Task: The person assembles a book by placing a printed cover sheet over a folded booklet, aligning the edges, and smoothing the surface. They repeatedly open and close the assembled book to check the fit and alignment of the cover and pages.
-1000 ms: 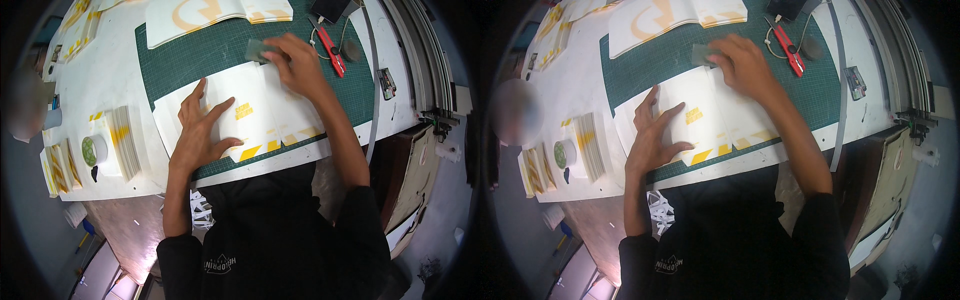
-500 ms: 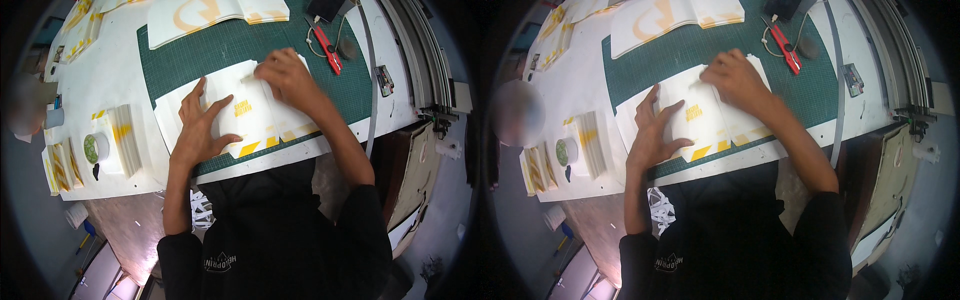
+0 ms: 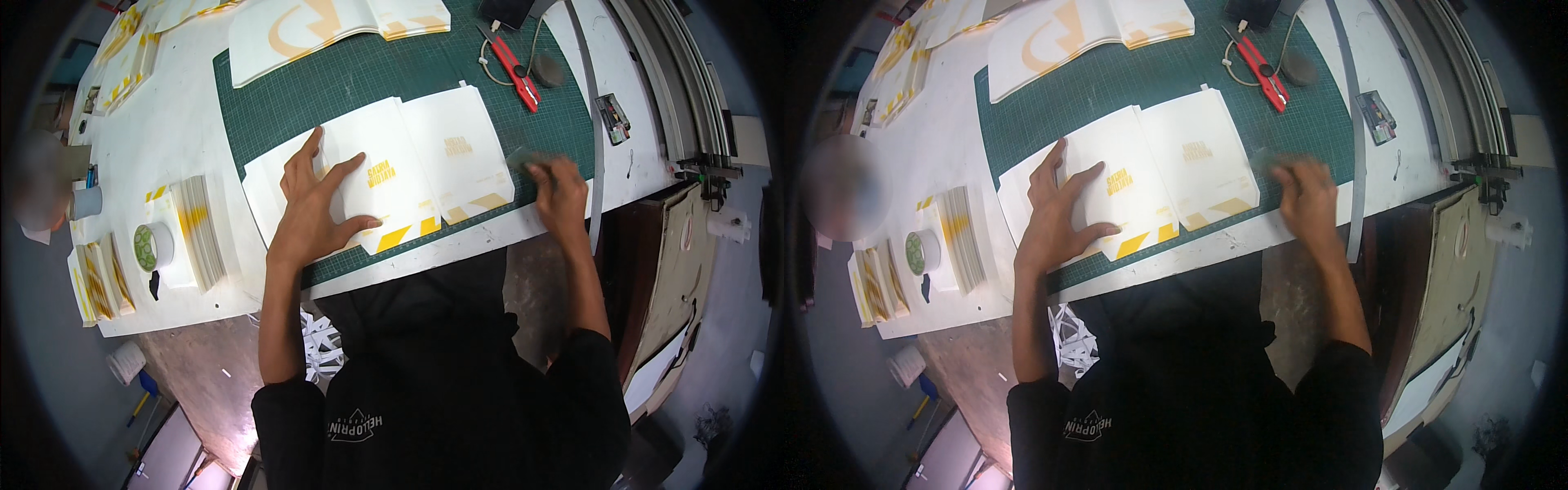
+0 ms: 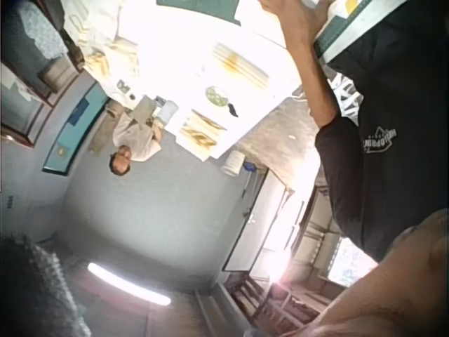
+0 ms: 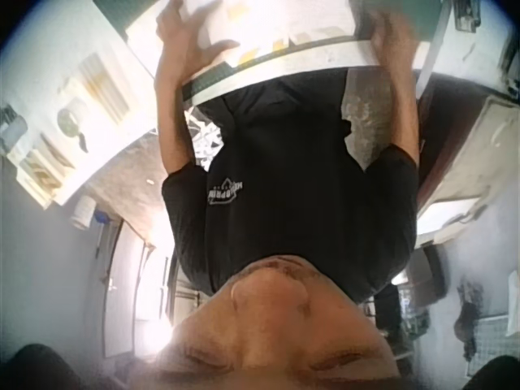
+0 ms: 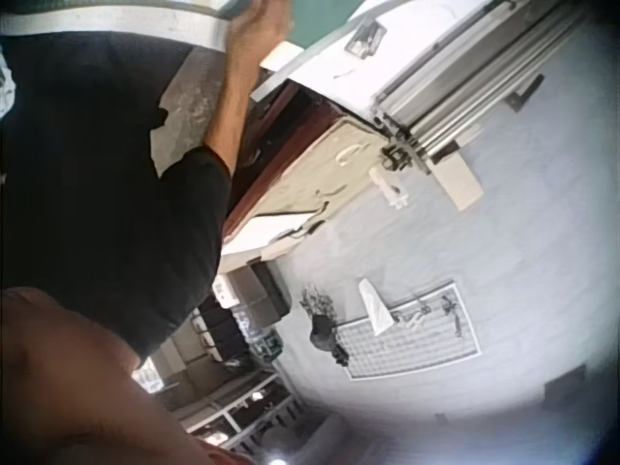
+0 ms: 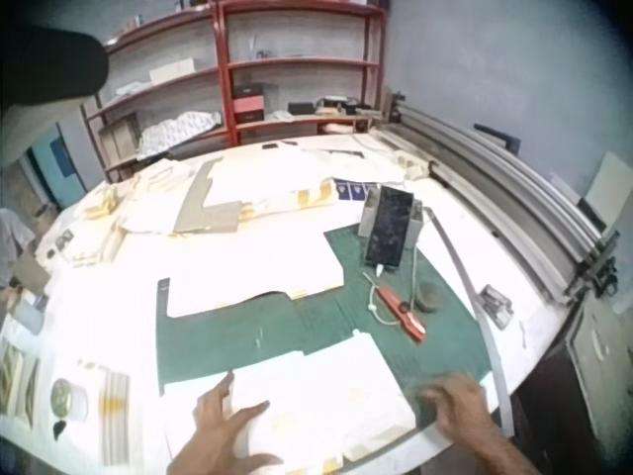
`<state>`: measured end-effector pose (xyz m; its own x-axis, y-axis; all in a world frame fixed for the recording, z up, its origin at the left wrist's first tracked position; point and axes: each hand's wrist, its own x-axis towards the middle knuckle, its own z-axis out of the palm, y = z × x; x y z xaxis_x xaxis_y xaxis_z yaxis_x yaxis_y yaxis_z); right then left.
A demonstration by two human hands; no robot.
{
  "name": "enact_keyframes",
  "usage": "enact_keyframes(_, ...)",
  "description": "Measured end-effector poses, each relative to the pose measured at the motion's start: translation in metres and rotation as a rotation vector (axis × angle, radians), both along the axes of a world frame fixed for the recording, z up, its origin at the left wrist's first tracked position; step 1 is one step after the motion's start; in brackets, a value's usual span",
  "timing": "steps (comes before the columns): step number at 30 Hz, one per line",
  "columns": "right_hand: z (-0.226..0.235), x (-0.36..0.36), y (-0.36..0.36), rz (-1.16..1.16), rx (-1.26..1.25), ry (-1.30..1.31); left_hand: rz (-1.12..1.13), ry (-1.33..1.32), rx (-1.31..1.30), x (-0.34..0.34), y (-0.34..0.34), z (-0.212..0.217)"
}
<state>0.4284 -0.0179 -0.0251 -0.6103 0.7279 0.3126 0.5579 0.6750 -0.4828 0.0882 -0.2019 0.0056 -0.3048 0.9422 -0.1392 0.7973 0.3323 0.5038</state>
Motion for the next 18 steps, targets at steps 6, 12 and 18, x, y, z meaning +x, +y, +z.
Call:
enact_keyframes(6, 0.013, -0.032, -0.026, -0.03, 0.327, 0.064, -0.026, 0.017, -0.001, -0.001, -0.002, 0.0)
enact_keyframes(12, 0.032, -0.076, -0.105, 0.071, -0.463, 0.076, -0.035, -0.033, -0.002, -0.002, -0.002, 0.0)
enact_keyframes(18, 0.009, -0.076, -0.101, 0.263, -0.122, -0.005, -0.016, -0.179, 0.091, -0.014, -0.009, -0.01)
